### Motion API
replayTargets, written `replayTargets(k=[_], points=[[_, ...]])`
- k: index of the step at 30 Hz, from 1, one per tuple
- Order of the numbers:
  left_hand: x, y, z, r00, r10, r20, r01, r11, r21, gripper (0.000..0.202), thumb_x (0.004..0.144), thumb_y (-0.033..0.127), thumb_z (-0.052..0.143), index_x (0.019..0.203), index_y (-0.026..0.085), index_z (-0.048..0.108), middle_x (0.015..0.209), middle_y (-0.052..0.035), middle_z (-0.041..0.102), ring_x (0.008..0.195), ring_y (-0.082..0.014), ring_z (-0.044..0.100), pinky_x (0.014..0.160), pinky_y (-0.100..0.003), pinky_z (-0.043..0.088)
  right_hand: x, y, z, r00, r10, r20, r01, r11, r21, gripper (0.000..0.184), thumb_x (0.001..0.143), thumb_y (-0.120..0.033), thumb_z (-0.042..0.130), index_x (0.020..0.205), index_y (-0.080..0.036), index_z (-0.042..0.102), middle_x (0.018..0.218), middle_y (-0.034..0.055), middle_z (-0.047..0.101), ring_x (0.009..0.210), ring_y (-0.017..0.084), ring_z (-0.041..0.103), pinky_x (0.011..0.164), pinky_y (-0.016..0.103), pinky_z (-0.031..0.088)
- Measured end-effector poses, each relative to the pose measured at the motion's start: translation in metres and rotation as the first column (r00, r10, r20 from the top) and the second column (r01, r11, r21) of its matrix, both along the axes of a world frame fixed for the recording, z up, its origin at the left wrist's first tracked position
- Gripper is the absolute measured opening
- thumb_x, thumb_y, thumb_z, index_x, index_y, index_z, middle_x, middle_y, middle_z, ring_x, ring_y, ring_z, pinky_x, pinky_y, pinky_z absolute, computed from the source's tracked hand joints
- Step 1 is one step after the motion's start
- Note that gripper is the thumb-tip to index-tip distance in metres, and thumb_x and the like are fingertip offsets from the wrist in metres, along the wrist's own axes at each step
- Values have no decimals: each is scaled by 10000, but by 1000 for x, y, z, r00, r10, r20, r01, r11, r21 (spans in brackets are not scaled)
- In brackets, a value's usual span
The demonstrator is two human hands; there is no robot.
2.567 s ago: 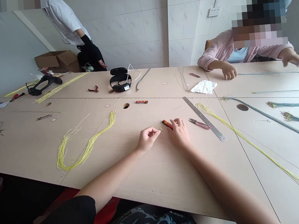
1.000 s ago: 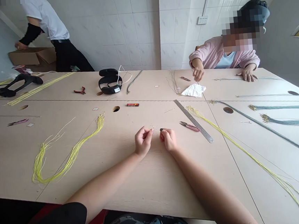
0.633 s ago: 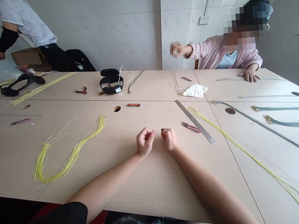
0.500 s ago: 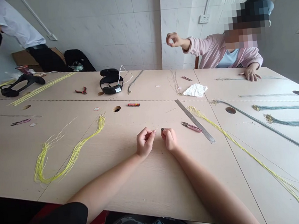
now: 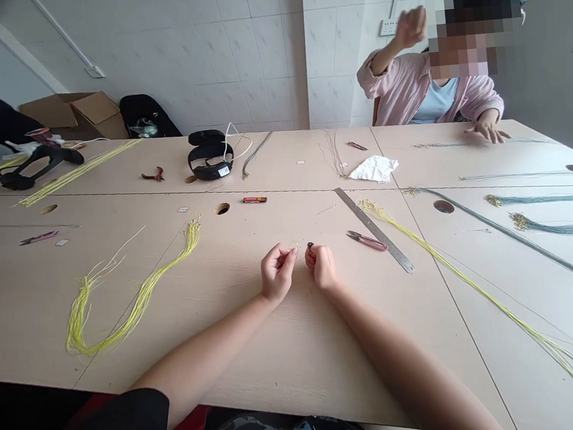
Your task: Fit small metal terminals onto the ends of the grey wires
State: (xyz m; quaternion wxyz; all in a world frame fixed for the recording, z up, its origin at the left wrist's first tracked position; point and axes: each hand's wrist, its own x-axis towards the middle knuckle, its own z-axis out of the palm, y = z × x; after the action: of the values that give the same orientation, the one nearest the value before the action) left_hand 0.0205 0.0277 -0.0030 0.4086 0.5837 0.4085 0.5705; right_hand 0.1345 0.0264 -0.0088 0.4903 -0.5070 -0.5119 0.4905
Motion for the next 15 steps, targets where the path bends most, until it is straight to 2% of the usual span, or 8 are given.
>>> replayTargets(k=[9, 15], points=[[2, -2, 0, 1000, 5, 28, -5, 1000, -2, 416, 834, 503, 580, 604, 190, 429, 515, 58, 332, 493, -79, 298, 488, -244, 261, -6, -4, 9, 1000, -13, 6, 13, 1000, 14, 360, 785, -334, 333, 460, -243, 208, 442, -16, 212, 469, 133, 208, 461, 303, 211], [2, -1, -1, 999, -2, 39, 1, 1000, 7, 410, 836, 484, 587, 601, 189, 426, 516, 56, 348, 492, -78, 303, 489, -243, 262, -6, -3, 6, 1000, -21, -8, 21, 1000, 18, 345, 780, -313, 324, 461, -244, 210, 442, -15, 217, 462, 131, 214, 453, 301, 215]])
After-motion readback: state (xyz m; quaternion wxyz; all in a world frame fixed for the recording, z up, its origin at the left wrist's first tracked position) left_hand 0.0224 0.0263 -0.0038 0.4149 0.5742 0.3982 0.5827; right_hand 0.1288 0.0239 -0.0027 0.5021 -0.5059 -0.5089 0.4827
